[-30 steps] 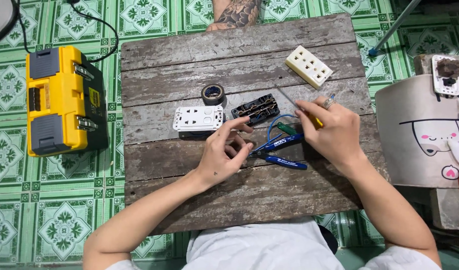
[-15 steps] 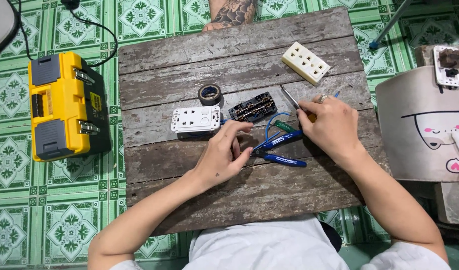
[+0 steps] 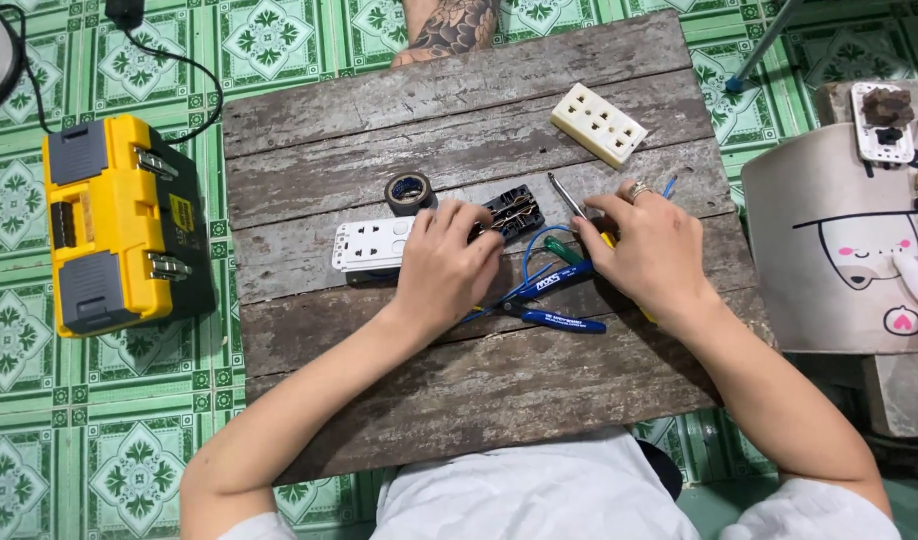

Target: The person strips the insulation off a blue wire using wire strippers, then wraps the exposed end with electrical tape. They insert the wire into a terminal on a disassembled electrical outlet and tighten the screw with a screwdriver.

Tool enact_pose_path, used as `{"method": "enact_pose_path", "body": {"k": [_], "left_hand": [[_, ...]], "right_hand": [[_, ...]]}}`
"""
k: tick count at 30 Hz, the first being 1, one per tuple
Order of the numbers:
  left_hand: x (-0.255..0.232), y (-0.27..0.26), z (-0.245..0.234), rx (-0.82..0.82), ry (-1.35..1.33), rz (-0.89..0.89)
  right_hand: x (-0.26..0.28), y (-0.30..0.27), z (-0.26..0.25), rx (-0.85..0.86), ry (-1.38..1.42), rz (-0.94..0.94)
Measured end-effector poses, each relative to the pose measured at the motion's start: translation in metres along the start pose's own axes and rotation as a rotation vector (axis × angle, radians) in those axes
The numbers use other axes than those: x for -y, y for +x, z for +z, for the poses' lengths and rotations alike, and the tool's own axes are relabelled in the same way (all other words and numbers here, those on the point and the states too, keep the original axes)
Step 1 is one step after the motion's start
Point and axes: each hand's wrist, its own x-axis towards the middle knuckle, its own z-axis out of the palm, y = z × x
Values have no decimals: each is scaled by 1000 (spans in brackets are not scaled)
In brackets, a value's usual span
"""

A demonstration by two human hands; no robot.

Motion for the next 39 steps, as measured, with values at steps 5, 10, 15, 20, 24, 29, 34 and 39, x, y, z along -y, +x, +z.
{"method": "enact_pose_path", "body": {"k": [5, 10, 15, 20, 24, 29, 34, 39], "left_hand": [[1, 12, 3, -94, 64, -18], [-1, 5, 10, -132, 119, -76], [-5, 9, 15, -173, 113, -174], [-8, 13, 14, -145, 95, -227], [-6, 12, 22, -156, 140, -211], [-3, 10, 22, -140, 79, -243], [1, 12, 24, -190, 118, -191], [3, 8, 29, -186, 86, -233]], "right_hand": [[-2, 0, 3, -17, 11, -3], [-3, -2, 8, -42, 1, -32], [-7, -3, 11, -5, -3, -13], [-6, -2, 14, -48, 6, -31], [-5, -3, 13, -68, 7, -39], [-3, -2, 8, -1, 9, 33], [-1, -1, 7, -2, 24, 52], [-3, -2, 10, -15, 23, 52]]}}
